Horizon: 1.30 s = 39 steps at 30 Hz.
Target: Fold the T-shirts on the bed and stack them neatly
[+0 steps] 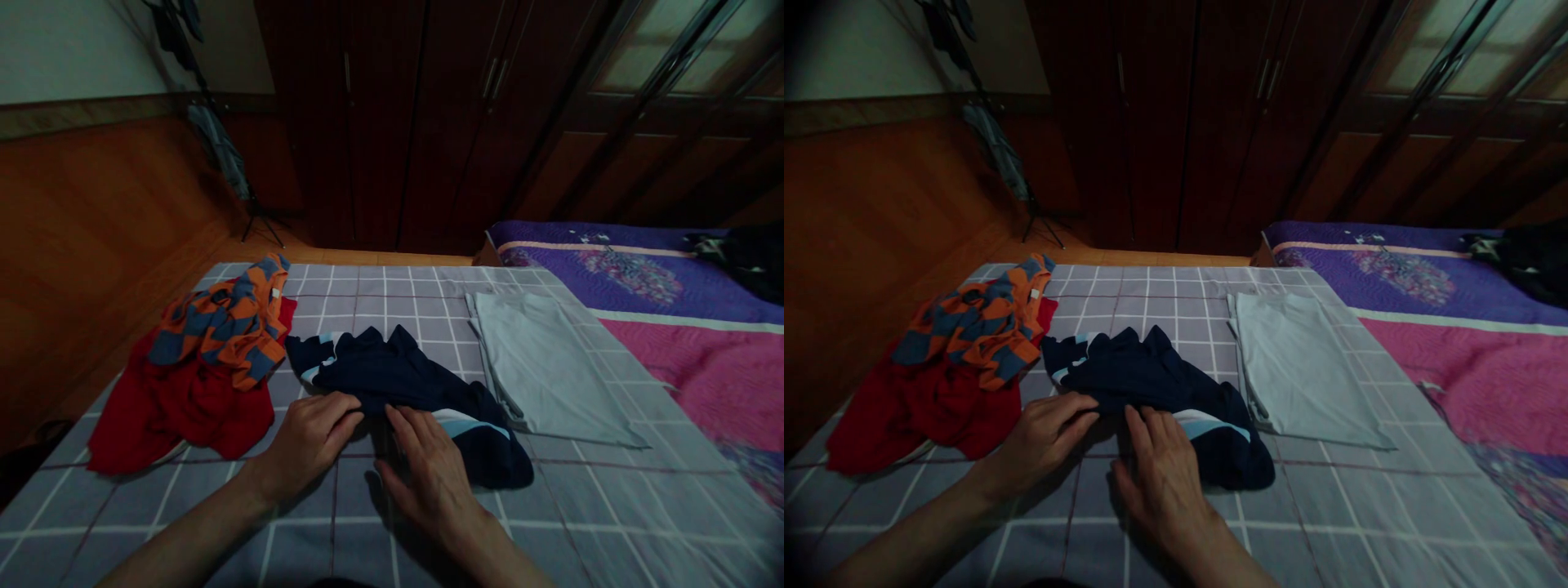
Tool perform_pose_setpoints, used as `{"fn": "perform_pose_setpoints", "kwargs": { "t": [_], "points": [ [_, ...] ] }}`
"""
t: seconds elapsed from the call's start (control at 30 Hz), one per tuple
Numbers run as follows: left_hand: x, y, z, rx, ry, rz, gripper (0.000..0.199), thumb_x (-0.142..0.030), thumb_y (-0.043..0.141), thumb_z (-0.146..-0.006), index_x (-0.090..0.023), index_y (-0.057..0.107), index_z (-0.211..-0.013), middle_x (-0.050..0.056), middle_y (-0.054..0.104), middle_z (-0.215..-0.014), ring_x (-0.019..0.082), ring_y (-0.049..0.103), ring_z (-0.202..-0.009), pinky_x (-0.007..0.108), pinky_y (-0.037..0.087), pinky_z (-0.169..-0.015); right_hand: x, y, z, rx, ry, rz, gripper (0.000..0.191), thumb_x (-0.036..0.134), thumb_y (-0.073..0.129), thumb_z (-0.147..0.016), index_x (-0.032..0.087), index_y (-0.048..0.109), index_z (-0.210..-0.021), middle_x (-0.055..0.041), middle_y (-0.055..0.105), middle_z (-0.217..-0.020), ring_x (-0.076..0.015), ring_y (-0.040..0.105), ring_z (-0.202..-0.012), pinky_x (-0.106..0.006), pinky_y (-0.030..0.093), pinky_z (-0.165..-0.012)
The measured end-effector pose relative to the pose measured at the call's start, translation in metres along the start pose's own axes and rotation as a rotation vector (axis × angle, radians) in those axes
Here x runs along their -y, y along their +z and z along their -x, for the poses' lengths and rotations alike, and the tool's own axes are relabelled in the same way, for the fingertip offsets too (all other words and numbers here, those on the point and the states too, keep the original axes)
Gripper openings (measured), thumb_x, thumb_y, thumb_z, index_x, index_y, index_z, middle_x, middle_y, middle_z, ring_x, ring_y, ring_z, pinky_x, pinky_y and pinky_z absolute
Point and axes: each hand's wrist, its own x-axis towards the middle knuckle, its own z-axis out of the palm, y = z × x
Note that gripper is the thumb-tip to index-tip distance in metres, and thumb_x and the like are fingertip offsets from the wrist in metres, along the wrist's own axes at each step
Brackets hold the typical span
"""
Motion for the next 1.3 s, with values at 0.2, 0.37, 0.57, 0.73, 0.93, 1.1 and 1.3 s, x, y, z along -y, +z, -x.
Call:
{"fn": "perform_pose_setpoints", "kwargs": {
  "t": [0.2,0.37,0.57,0.73,0.93,1.1,1.3],
  "points": [
    [0.003,-0.015,0.002,-0.095,-0.080,0.080,0.014,-0.020,0.047,-0.093,-0.017,0.057,-0.084,0.001,0.061,-0.074,0.013,0.060,-0.070,0.023,0.045,-0.066,-0.008,0.002,-0.020,0.055,0.072,-0.163,0.037,0.021,0.057,-0.084,0.012,0.053,-0.120,-0.0110,0.064,-0.098,-0.0237,0.060,-0.088,-0.037,0.053,-0.073],
    [0.043,-0.011,0.006,0.003,-0.149,-0.032,0.024,-0.012,0.047,-0.086,-0.018,0.060,-0.105,0.007,0.063,-0.105,0.019,0.058,-0.103,0.033,0.046,-0.089,0.004,0.018,-0.029,0.246,-0.009,-0.011,0.031,0.023,0.068,-0.074,0.017,0.064,-0.104,-0.0108,0.062,-0.095,-0.0265,0.057,-0.087,-0.039,0.050,-0.072],
    [0.076,-0.011,0.006,0.138,-0.176,-0.085,0.036,-0.011,0.048,-0.078,-0.020,0.060,-0.111,0.008,0.055,-0.129,0.027,0.040,-0.127,0.050,0.028,-0.108,-0.001,0.013,-0.029,0.071,-0.031,-0.138,0.017,0.013,0.049,-0.086,0.017,0.060,-0.075,-0.0077,0.062,-0.087,-0.0177,0.057,-0.079,-0.030,0.048,-0.070],
    [0.066,-0.030,-0.017,0.038,-0.452,0.400,0.019,-0.033,0.046,-0.088,-0.017,0.055,-0.083,-0.002,0.056,-0.069,0.014,0.055,-0.064,0.025,0.046,-0.061,-0.001,0.011,-0.019,0.171,-0.079,-0.062,0.041,0.026,0.066,-0.075,0.016,0.059,-0.114,-0.0135,0.061,-0.111,-0.0275,0.056,-0.099,-0.043,0.049,-0.082],
    [0.061,-0.057,-0.041,-0.208,-0.749,0.958,0.038,-0.048,0.070,-0.070,-0.016,0.054,-0.083,-0.005,0.055,-0.064,0.009,0.051,-0.051,0.019,0.039,-0.050,-0.009,-0.005,-0.010,-0.038,0.202,-0.337,0.019,0.024,0.047,-0.086,0.017,0.065,-0.085,-0.0063,0.067,-0.078,-0.0187,0.061,-0.069,-0.031,0.050,-0.066],
    [0.076,-0.060,-0.030,-0.233,-0.873,1.028,0.038,-0.042,0.076,-0.065,-0.014,0.058,-0.085,-0.001,0.062,-0.073,0.012,0.059,-0.063,0.023,0.046,-0.061,-0.029,-0.074,-0.004,-0.395,0.754,-0.687,0.029,0.047,0.061,-0.079,0.018,0.066,-0.082,-0.0010,0.064,-0.066,-0.0142,0.056,-0.056,-0.023,0.044,-0.052],
    [0.075,-0.034,-0.016,-0.060,-0.731,0.521,0.038,-0.043,0.067,-0.073,-0.014,0.058,-0.097,0.002,0.062,-0.078,0.013,0.056,-0.060,0.026,0.045,-0.059,-0.066,-0.074,0.001,-0.349,0.936,-0.827,0.038,0.050,0.071,-0.069,0.016,0.068,-0.085,-0.0015,0.065,-0.066,-0.0174,0.060,-0.061,-0.025,0.046,-0.053]
  ]
}}
